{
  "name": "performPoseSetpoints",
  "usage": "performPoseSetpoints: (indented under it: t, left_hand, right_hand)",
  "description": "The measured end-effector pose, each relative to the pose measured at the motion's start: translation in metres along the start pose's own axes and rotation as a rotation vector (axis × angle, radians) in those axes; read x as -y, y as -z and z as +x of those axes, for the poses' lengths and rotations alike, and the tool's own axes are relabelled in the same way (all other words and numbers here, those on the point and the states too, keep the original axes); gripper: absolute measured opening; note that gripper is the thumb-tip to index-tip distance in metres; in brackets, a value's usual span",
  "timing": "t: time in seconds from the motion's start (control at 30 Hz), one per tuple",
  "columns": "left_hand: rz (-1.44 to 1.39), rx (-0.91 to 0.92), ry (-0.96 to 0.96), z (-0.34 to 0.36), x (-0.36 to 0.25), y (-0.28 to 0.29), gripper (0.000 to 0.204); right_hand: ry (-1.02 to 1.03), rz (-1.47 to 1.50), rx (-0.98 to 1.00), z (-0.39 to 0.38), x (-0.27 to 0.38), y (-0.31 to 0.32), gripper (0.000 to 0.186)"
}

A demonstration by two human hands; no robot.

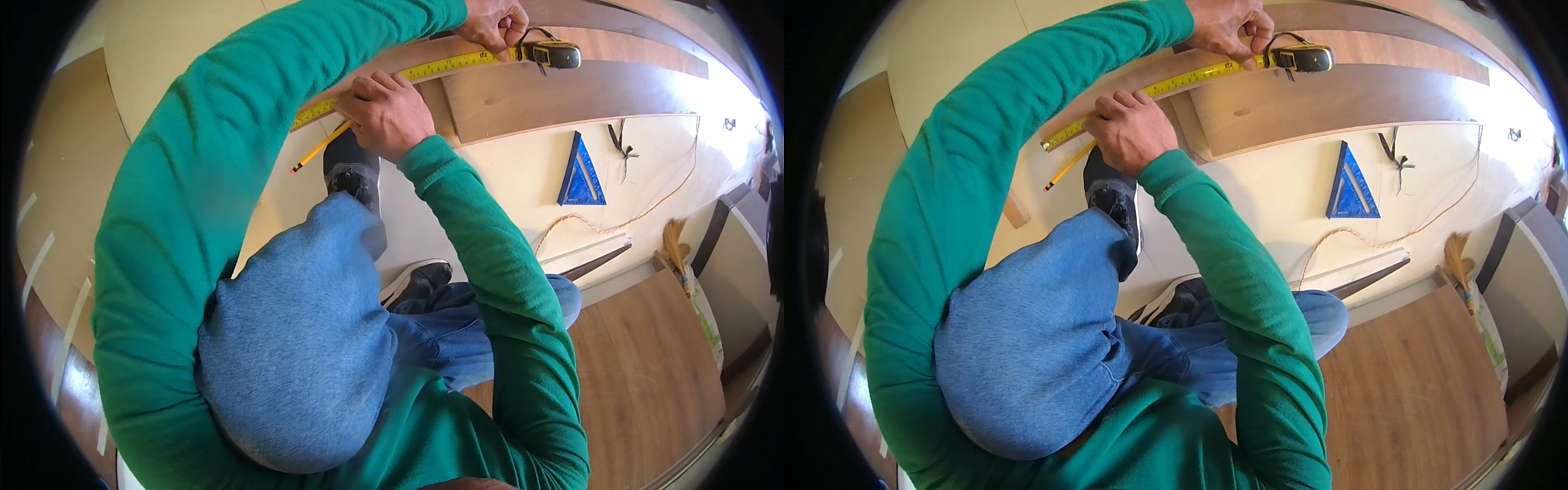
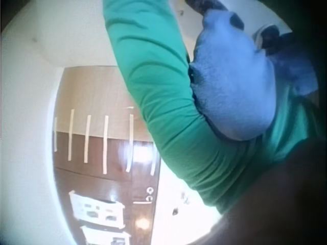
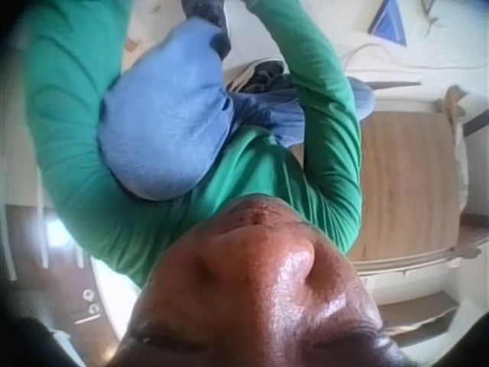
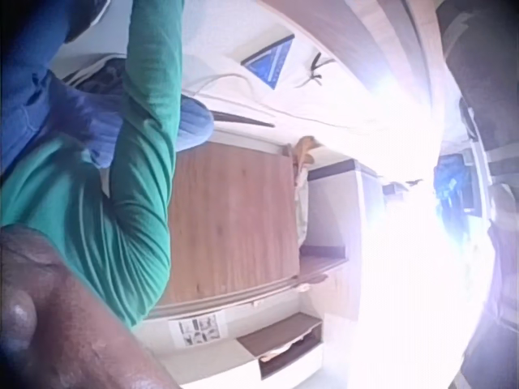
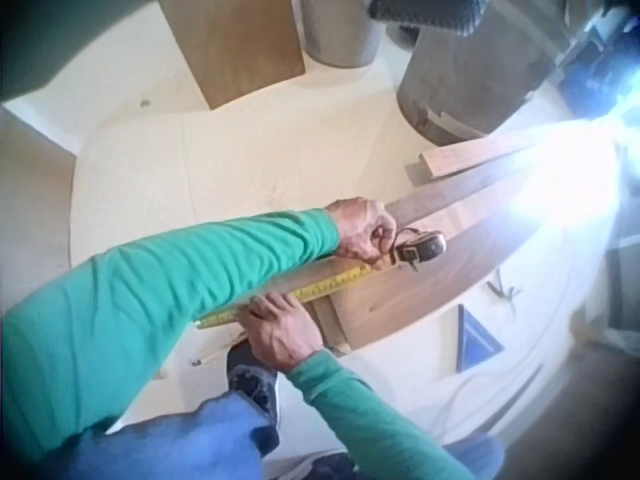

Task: The person measures and marks a wooden plank using a tape measure, pencil, and speed square. They then use a hand saw to cut the plank along the marked line. The person repeats the measuring and marking process on another plank.

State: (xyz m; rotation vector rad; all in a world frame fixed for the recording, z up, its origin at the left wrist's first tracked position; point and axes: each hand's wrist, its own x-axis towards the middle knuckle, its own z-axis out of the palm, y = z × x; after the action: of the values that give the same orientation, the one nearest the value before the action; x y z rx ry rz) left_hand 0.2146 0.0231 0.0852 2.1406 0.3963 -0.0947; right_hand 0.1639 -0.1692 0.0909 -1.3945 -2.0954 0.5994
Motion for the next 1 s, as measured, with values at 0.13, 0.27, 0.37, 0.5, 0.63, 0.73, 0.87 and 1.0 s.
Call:
performPoseSetpoints:
  t: [0.13, 0.27, 0.37, 0.5, 0.63, 0.73, 0.87, 1.0]
  left_hand:
    - [0.001, -0.024, -0.005, -0.001, -0.003, 0.000, 0.025]
    - [-0.029, -0.049, -0.101, -0.008, 0.012, -0.006, 0.034]
    - [-0.015, -0.013, -0.048, -0.006, 0.005, -0.004, 0.035]
    - [-0.006, 0.062, 0.026, -0.004, -0.005, 0.002, 0.035]
    - [0.011, 0.061, 0.032, -0.007, -0.008, 0.005, 0.033]
    - [0.025, 0.032, 0.032, -0.007, -0.004, 0.000, 0.031]
    - [0.009, 0.031, 0.034, -0.007, -0.006, 0.000, 0.032]
    - [0.008, 0.024, 0.044, -0.010, -0.012, 0.003, 0.032]
  right_hand:
    - [-0.096, 0.105, -0.064, -0.014, 0.003, 0.027, 0.025]
    - [-0.391, 0.272, -0.107, -0.061, 0.000, 0.068, 0.024]
    - [-0.417, 0.216, -0.393, -0.079, -0.017, 0.093, 0.030]
    - [-0.690, 0.680, -0.391, -0.080, -0.039, 0.112, 0.036]
    - [-0.568, 0.541, -0.308, -0.051, -0.033, 0.106, 0.018]
    - [-0.545, 0.389, -0.217, -0.049, -0.032, 0.095, 0.020]
    - [-0.471, 0.346, -0.179, -0.040, -0.025, 0.087, 0.013]
    - [-0.412, 0.351, -0.192, -0.038, -0.038, 0.077, 0.012]
